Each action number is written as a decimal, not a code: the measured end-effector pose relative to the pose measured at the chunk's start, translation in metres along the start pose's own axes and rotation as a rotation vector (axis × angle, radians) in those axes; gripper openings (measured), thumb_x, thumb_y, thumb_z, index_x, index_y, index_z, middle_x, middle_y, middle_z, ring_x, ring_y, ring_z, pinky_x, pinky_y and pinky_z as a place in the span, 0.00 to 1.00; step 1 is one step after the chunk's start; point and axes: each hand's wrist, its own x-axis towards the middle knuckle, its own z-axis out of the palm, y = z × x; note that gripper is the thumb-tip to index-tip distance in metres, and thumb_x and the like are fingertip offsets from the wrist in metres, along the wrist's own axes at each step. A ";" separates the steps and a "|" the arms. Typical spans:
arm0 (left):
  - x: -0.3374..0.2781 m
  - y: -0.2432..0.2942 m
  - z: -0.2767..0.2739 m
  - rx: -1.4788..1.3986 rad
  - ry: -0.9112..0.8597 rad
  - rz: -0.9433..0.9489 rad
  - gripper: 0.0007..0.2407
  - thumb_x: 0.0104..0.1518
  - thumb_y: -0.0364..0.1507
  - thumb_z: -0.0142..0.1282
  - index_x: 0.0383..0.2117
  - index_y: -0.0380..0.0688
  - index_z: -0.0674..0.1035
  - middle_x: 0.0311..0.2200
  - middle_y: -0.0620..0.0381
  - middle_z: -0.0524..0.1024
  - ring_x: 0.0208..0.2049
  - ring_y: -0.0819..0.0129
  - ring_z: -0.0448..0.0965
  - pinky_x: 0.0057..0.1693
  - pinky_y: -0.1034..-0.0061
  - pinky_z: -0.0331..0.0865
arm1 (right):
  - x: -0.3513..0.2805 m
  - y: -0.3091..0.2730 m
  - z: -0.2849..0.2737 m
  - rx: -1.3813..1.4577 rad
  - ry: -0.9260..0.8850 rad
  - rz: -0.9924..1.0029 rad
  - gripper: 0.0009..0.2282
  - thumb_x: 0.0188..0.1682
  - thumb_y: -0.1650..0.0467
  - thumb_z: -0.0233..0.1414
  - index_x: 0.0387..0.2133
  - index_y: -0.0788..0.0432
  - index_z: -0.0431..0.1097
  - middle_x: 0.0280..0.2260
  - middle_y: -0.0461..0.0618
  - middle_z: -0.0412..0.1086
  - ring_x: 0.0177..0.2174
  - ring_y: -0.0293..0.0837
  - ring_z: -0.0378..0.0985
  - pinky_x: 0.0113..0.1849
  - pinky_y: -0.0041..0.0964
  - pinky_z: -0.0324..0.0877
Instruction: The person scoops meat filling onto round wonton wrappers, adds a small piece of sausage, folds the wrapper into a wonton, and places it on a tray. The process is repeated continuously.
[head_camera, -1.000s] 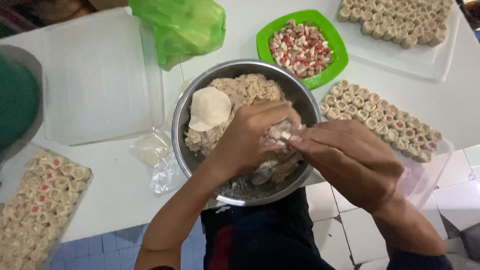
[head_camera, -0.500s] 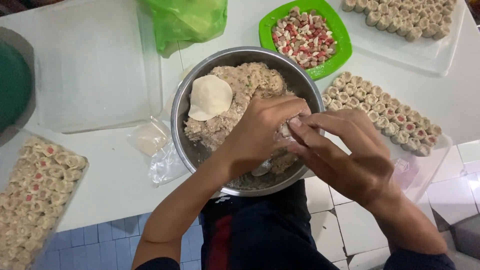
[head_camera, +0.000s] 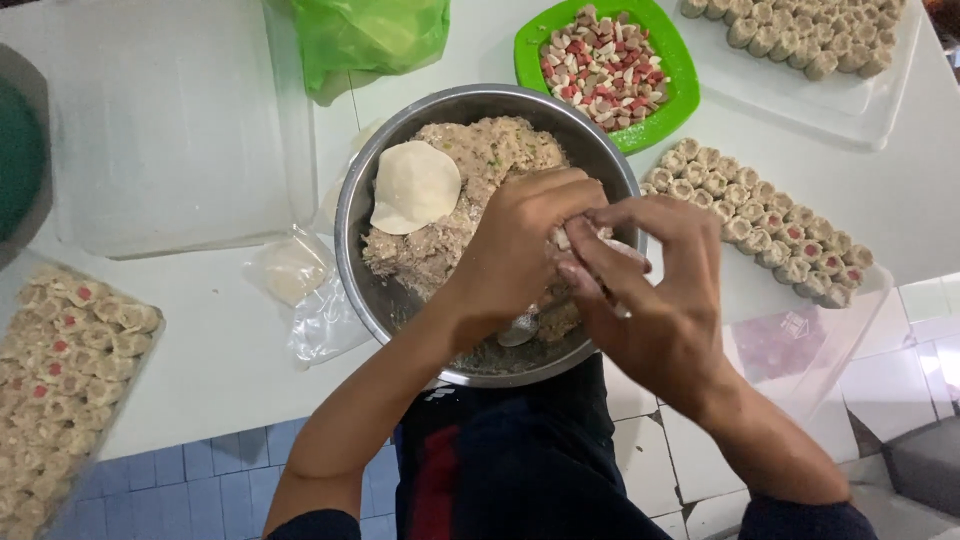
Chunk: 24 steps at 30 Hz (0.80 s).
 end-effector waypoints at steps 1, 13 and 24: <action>-0.004 -0.008 0.004 0.059 -0.009 -0.070 0.09 0.54 0.16 0.58 0.27 0.46 0.72 0.30 0.61 0.75 0.36 0.66 0.76 0.51 0.64 0.72 | 0.000 0.003 0.003 -0.022 0.001 0.007 0.15 0.43 0.77 0.71 0.41 0.63 0.75 0.44 0.62 0.68 0.43 0.56 0.71 0.49 0.51 0.65; 0.001 -0.002 -0.013 0.033 -0.069 0.166 0.13 0.50 0.21 0.71 0.35 0.36 0.75 0.36 0.49 0.77 0.39 0.56 0.78 0.44 0.69 0.71 | -0.002 0.003 -0.012 -0.312 0.096 -0.166 0.05 0.56 0.62 0.62 0.41 0.45 0.77 0.48 0.49 0.65 0.43 0.51 0.62 0.45 0.46 0.51; 0.003 0.004 -0.011 -0.041 -0.120 -0.082 0.13 0.52 0.19 0.64 0.34 0.45 0.68 0.34 0.56 0.71 0.37 0.66 0.71 0.44 0.73 0.64 | -0.017 0.030 0.001 -0.378 0.128 -0.107 0.17 0.50 0.59 0.68 0.45 0.54 0.73 0.48 0.51 0.64 0.46 0.50 0.63 0.51 0.46 0.47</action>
